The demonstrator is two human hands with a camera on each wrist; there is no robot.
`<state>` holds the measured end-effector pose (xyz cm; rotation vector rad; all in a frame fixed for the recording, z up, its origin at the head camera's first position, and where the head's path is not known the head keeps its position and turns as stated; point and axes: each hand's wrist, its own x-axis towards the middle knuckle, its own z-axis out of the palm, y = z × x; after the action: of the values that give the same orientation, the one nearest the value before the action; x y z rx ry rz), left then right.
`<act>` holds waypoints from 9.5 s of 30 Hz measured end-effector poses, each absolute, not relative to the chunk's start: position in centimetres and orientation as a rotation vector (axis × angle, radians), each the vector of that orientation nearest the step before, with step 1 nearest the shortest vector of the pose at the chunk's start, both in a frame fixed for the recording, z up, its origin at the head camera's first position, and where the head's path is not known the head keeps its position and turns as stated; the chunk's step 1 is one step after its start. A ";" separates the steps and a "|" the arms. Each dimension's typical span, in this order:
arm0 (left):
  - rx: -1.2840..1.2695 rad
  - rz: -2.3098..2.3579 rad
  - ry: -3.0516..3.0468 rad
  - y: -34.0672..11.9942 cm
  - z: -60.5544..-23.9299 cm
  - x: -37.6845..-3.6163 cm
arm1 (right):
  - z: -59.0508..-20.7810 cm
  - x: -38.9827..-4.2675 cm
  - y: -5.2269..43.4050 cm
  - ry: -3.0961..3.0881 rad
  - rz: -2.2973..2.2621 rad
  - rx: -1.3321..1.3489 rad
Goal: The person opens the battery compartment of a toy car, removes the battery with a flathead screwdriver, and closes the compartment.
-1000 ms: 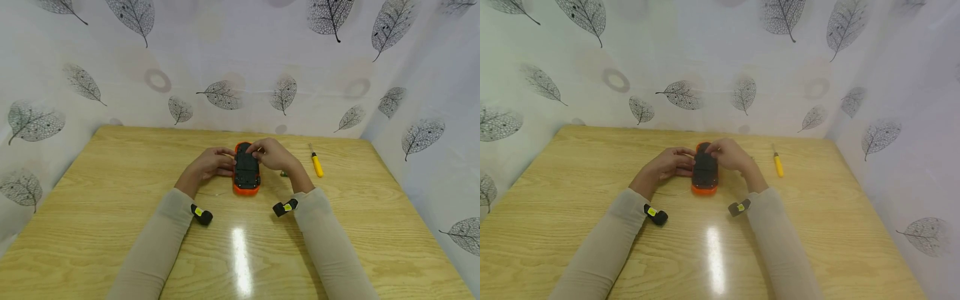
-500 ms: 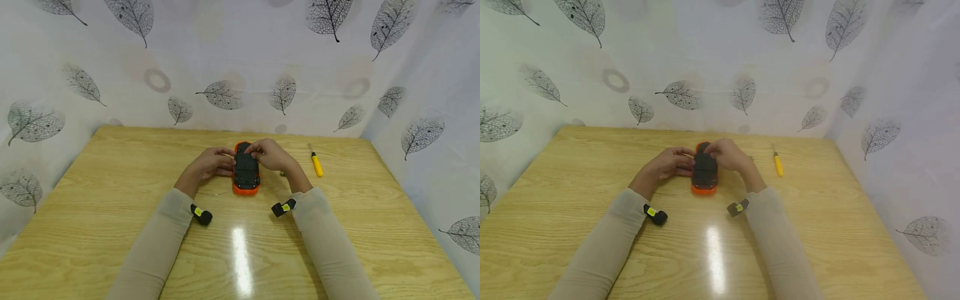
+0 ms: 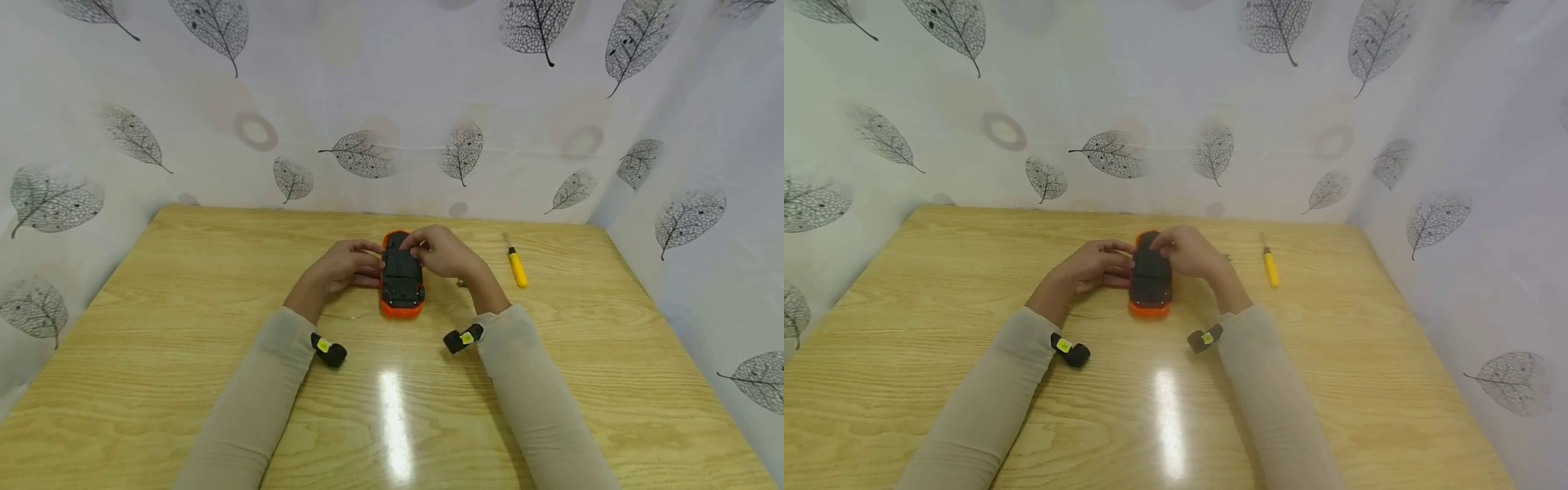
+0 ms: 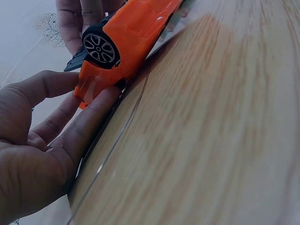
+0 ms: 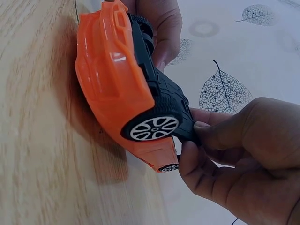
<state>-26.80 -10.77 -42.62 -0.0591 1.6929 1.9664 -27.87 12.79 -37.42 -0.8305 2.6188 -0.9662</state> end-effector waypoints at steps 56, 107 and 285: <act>-0.050 1.971 1.677 -10.8 -42.1 -26.7 | -37.8 -28.3 12.6 2.629 -0.929 -0.795; -0.057 1.965 1.671 -10.8 -42.4 -26.8 | -37.8 -28.1 13.2 2.642 -0.990 -0.742; -0.453 2.321 1.649 -7.7 -41.9 -21.6 | -38.2 -23.6 16.1 2.643 -0.390 -1.526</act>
<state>-21.63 -7.71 -41.88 -0.4526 1.6487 2.3215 -23.59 16.09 -38.25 -1.5263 2.6428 -0.3899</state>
